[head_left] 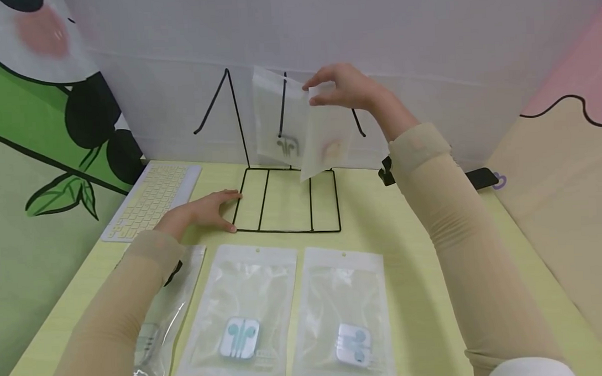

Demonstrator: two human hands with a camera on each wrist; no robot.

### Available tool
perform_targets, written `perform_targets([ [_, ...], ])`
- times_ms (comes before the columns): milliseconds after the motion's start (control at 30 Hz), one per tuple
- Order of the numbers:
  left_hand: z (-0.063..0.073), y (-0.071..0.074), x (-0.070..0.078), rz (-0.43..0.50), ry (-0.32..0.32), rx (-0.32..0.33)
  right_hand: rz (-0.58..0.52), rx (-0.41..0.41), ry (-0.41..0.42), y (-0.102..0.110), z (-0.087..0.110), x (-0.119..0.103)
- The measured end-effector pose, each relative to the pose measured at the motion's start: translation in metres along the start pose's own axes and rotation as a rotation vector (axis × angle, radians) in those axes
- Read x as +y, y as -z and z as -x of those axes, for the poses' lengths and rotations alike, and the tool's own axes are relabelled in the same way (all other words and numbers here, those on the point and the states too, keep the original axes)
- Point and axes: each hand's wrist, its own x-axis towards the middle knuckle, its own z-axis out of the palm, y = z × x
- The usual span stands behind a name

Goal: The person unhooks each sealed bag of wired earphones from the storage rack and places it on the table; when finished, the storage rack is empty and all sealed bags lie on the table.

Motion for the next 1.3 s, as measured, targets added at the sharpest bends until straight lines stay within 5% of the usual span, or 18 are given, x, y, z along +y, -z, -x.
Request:
perform_targets([
  [567, -0.001, 0.003, 0.005, 0.001, 0.006, -0.01, -0.062, 0.087, 0.184, -0.007, 0.019, -0.011],
  [1300, -0.002, 0.005, -0.005, -0.01, 0.006, -0.006, -0.063, 0.185, 0.209, -0.014, 0.057, -0.033],
])
